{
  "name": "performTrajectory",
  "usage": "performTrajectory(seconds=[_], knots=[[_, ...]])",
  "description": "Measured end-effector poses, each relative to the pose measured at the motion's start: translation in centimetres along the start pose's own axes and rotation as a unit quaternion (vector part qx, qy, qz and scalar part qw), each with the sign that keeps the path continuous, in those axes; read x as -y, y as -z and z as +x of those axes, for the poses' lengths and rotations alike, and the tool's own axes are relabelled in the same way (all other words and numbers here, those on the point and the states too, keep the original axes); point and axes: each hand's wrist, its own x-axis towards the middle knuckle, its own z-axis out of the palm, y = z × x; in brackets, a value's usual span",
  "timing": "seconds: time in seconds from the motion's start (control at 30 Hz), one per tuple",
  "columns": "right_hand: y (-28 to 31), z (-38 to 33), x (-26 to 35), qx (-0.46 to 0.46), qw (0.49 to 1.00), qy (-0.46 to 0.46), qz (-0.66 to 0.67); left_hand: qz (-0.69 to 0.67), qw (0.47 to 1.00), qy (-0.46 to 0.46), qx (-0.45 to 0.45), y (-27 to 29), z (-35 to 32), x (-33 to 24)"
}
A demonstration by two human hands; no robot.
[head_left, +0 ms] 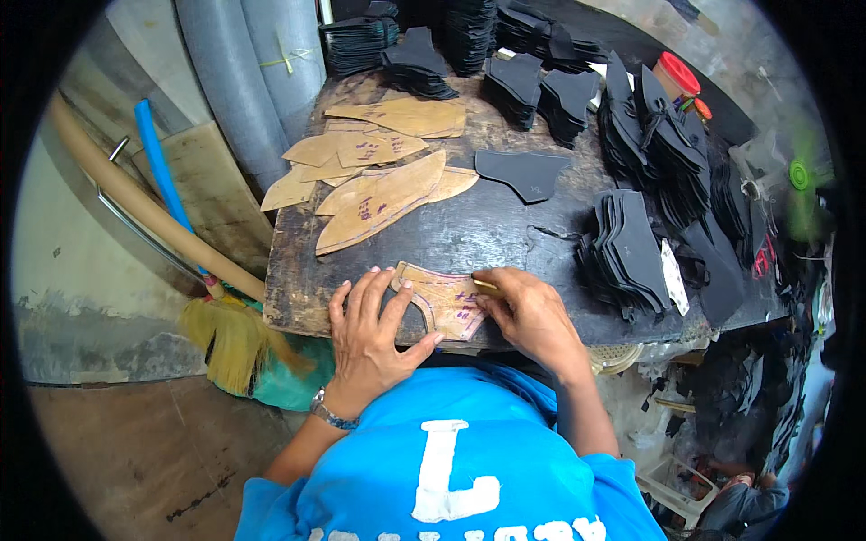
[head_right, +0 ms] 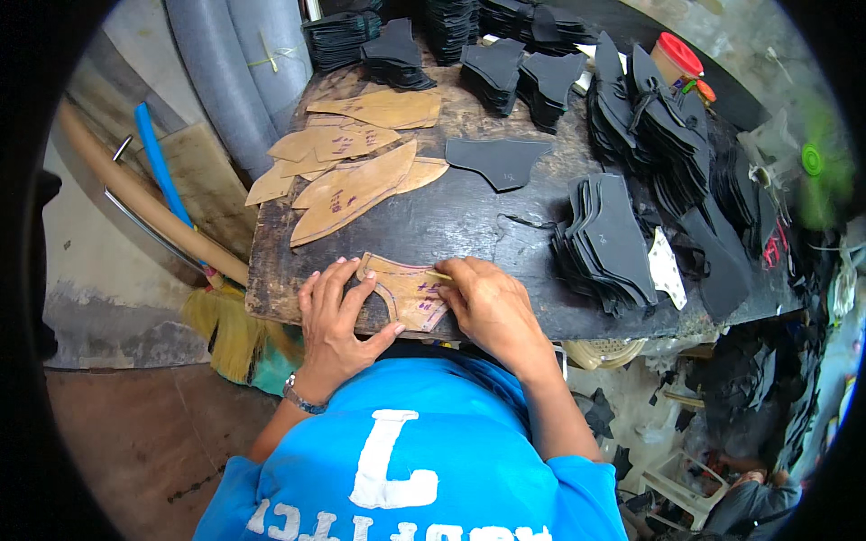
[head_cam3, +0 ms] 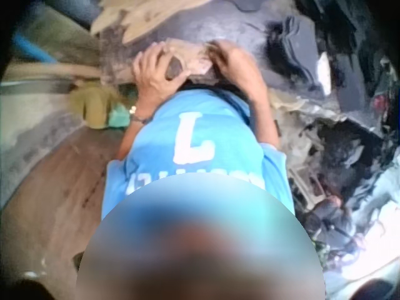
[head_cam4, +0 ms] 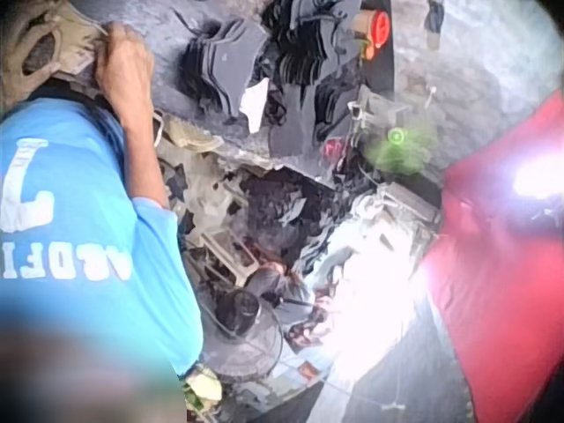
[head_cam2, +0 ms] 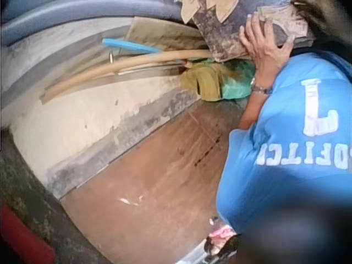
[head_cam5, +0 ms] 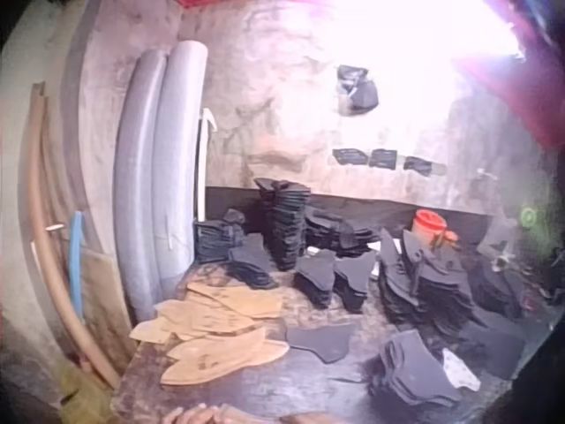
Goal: The person repeatedly places a cardboard template over a black fabric piece on a table and uses a small marking tool to trace or mark the template outline onto the fabric. After each mark, the template is lifted and set aside, and the process is repeated with additional fabric pieces.
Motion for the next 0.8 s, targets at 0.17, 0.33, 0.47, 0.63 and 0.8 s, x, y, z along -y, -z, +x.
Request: performTrajectory(seconds=[0.17, 0.33, 0.47, 0.63, 0.8], knots=[[2.2, -0.4, -1.2, -0.19, 0.98, 0.001, 0.058, 0.001, 1.0, -0.018, -0.013, -0.4, 0.5, 0.3], [2.7, -2.4, -1.5, -0.213, 0.947, 0.013, 0.241, -0.011, 1.0, -0.005, 0.001, -0.5, 0.5, 0.3], [0.9, -3.2, -1.9, -0.173, 0.95, -0.016, 0.259, -0.003, 1.0, -0.002, 0.018, -0.3, 0.4, 0.3], [-0.1, -3.3, -2.7, -0.145, 0.979, 0.003, 0.147, 0.026, 0.999, -0.017, 0.039, -0.2, 0.4, 0.2], [0.0, -3.1, -2.6, -0.138, 0.981, 0.007, 0.139, 0.014, 0.999, -0.011, 0.039, -0.2, 0.5, 0.1]])
